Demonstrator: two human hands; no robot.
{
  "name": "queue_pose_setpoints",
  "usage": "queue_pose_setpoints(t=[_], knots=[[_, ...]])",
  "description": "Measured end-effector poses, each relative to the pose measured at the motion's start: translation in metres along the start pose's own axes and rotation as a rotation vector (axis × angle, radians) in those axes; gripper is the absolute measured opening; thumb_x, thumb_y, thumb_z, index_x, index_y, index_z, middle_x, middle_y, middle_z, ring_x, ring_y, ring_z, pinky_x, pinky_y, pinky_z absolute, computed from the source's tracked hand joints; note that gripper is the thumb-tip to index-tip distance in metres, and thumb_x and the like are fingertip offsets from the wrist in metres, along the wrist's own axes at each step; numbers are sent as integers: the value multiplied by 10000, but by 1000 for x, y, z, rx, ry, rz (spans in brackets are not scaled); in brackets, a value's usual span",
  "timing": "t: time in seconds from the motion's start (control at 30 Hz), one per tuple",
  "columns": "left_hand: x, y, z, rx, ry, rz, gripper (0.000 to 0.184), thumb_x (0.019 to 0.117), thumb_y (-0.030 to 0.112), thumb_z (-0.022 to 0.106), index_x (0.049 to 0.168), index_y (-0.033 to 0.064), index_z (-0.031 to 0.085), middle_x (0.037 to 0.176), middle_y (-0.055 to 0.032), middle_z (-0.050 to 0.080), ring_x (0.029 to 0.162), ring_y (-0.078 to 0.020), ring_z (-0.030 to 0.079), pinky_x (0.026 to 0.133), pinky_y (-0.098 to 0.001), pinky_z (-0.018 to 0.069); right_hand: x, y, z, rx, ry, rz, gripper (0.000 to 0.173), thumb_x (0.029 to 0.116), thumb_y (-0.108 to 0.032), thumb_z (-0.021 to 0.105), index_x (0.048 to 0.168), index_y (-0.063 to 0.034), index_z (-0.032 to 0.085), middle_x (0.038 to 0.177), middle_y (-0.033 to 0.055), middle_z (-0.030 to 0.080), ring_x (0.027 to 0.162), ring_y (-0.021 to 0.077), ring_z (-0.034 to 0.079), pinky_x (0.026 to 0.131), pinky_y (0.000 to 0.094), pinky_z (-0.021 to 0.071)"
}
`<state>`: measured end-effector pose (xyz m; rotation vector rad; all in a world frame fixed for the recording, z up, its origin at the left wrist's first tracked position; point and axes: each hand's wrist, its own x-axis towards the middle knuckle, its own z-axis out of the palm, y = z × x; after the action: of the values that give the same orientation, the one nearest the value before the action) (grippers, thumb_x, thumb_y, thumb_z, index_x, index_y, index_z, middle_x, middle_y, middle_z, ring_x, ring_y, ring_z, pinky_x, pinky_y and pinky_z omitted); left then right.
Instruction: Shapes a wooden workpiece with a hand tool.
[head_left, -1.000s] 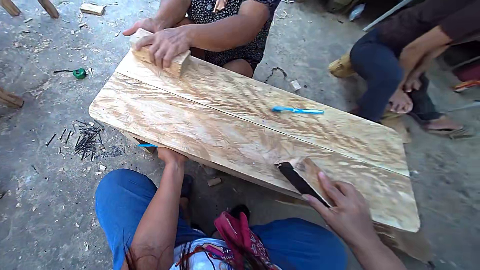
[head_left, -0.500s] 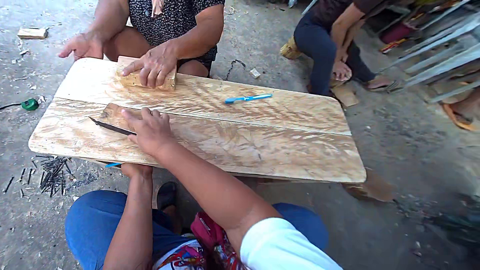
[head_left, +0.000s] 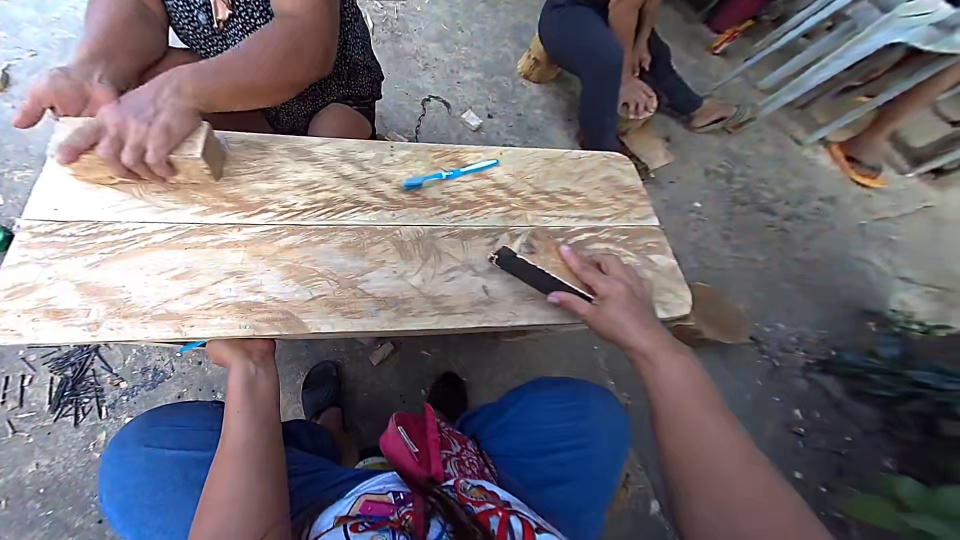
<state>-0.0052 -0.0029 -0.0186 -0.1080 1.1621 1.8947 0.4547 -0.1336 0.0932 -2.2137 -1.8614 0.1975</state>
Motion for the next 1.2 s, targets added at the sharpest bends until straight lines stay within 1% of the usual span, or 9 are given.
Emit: queue_pose_setpoints(t=[0.17, 0.27, 0.37, 0.47, 0.6, 0.8, 0.9, 1.03, 1.2], knots=[[1, -2, 0, -28, 23, 33, 549, 1117, 388, 129, 1474, 47, 369, 1409, -199, 528, 1253, -327, 569, 991, -595, 509, 21, -56, 19, 40, 65, -189, 729, 835, -501, 796, 1447, -149, 616, 1303, 289, 613, 1182, 504, 570, 937, 723, 388], [4, -2, -1, -34, 16, 42, 536, 1113, 371, 133, 1469, 46, 369, 1408, -200, 529, 1246, -336, 574, 983, -612, 508, 52, -156, 54, 83, 98, -438, 656, 811, -584, 772, 1384, -282, 676, 1184, 222, 682, 1094, 447, 628, 907, 687, 437], [6, -3, -4, 0, -6, 45, 544, 1110, 357, 108, 1501, 52, 332, 1445, -213, 502, 1288, -346, 552, 996, -627, 502, 82, -260, 76, 112, -34, -540, 591, 871, -541, 758, 1430, -421, 606, 1218, 172, 677, 1123, 389, 619, 932, 629, 443], [5, -1, -5, 11, -18, 36, 584, 1101, 383, 63, 1528, 58, 292, 1492, -217, 459, 1335, -348, 519, 1019, -635, 485, 103, -302, 68, 75, -243, -544, 616, 949, -514, 685, 1524, -457, 473, 1382, 142, 602, 1235, 364, 554, 966, 610, 408], [1, 1, -3, 11, -32, 22, 608, 1092, 410, 41, 1541, 70, 271, 1515, -208, 438, 1352, -351, 502, 1030, -642, 473, 97, -231, 51, 103, -157, -489, 600, 937, -447, 724, 1503, -402, 530, 1373, 169, 620, 1245, 391, 568, 974, 628, 417], [1, 1, -3, 5, -52, 27, 601, 1096, 410, 49, 1537, 68, 272, 1495, -209, 454, 1337, -345, 516, 1018, -634, 485, 67, 3, 1, -14, 31, -31, 665, 915, -473, 747, 1521, -307, 529, 1331, 240, 624, 1219, 473, 579, 974, 729, 402], [-1, -2, -1, -3, -18, 36, 607, 1096, 412, 53, 1532, 56, 281, 1503, -216, 446, 1340, -348, 513, 1022, -632, 483, 46, 82, -18, -49, 81, 137, 708, 909, -471, 758, 1535, -245, 515, 1381, 274, 593, 1252, 516, 554, 972, 763, 377], [-2, 0, 1, -24, 25, 47, 578, 1103, 373, 64, 1517, 50, 306, 1482, -211, 465, 1322, -339, 526, 1016, -615, 492, 50, 65, -14, -12, 105, 45, 683, 901, -381, 793, 1496, -142, 558, 1352, 317, 585, 1219, 548, 546, 960, 769, 356], [0, -1, 0, -43, 24, 42, 575, 1099, 359, 58, 1516, 52, 308, 1482, -210, 466, 1318, -342, 527, 1010, -616, 493, 85, -67, 28, 40, 113, -294, 630, 869, -480, 778, 1421, -206, 648, 1267, 265, 656, 1156, 492, 606, 912, 719, 414]])
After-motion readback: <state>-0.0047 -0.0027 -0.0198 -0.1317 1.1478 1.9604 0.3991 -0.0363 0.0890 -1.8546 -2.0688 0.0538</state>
